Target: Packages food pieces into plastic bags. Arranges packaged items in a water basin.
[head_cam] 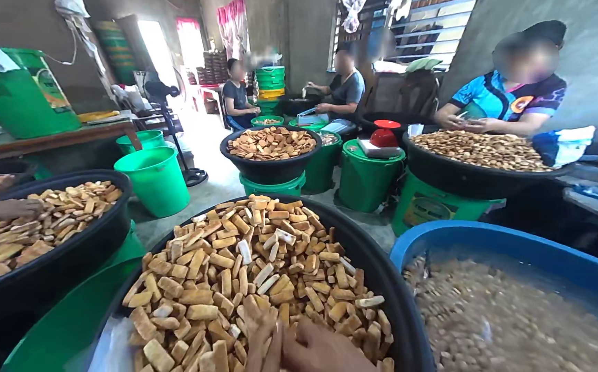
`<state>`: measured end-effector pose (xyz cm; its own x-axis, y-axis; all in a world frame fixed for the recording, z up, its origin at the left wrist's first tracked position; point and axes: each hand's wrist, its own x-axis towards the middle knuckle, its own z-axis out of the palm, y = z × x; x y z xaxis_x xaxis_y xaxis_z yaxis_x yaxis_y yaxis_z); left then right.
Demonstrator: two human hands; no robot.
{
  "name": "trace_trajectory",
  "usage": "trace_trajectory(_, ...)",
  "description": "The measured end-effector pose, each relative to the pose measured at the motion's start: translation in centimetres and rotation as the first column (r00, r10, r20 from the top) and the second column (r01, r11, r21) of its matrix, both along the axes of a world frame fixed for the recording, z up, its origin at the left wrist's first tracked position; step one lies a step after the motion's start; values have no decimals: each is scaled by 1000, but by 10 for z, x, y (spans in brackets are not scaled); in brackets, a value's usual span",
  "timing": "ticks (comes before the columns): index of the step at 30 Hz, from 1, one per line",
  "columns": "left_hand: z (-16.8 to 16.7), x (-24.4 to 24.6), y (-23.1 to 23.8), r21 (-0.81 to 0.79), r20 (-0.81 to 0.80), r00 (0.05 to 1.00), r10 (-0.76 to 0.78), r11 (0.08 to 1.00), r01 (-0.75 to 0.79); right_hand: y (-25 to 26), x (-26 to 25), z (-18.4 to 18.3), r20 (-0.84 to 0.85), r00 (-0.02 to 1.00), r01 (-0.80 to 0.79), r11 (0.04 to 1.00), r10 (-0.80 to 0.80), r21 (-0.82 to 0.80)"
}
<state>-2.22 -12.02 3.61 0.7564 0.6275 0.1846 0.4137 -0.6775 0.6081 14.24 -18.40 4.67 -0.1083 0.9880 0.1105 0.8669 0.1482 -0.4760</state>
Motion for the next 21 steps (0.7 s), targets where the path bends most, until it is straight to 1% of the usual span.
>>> trace_trajectory(1,5,7,-2,42,45,999,-1,999,0,5,0,0,6,999,38,998,-38,47)
trace_trajectory(2,11,15,-5,83,86,996,-21,996,14,10,1,2,-6,998,62,997,-61,55)
trace_trajectory(4,20,26,-8,172,160,980,-116,981,88,17,8,6,-88,990,112,992,-107,53)
trace_trajectory(5,22,27,0,211,212,959,-189,967,144,19,13,8,-103,987,130,990,-123,63)
trace_trajectory(6,22,25,17,250,280,920,-273,946,205,23,21,8,-103,986,142,984,-131,110)
trace_trajectory(7,24,22,43,284,343,881,-327,930,234,28,33,3,-95,986,155,970,-139,187)
trace_trajectory(8,30,17,73,288,377,872,-312,934,210,33,44,-3,-95,981,187,946,-167,266)
trace_trajectory(9,38,9,107,257,377,901,-214,959,120,38,54,-12,-130,971,237,903,-203,359)
trace_trajectory(10,47,-2,144,171,328,942,-70,985,13,41,62,-18,-198,950,303,860,-240,411)
trace_trajectory(11,52,-12,184,54,258,963,75,994,-91,43,69,-24,-265,926,365,817,-269,447)
trace_trajectory(12,53,-23,224,-43,191,963,191,982,-186,45,74,-28,-303,912,399,770,-278,498)
trace_trajectory(14,43,-43,293,-118,77,938,339,937,-329,49,83,-35,-305,914,404,686,-269,605)
trace_trajectory(16,32,-54,335,-182,-33,909,414,892,-413,47,86,-32,-322,918,388,678,-229,625)
trace_trajectory(18,20,-58,355,-257,-77,895,439,858,-444,42,86,-28,-353,913,388,697,-204,603)
trace_trajectory(19,11,-57,359,-304,-69,900,430,850,-430,41,88,-28,-368,910,391,699,-193,599)
trace_trajectory(21,-2,-47,358,-393,-44,933,358,852,-346,41,91,-28,-390,905,389,699,-169,600)
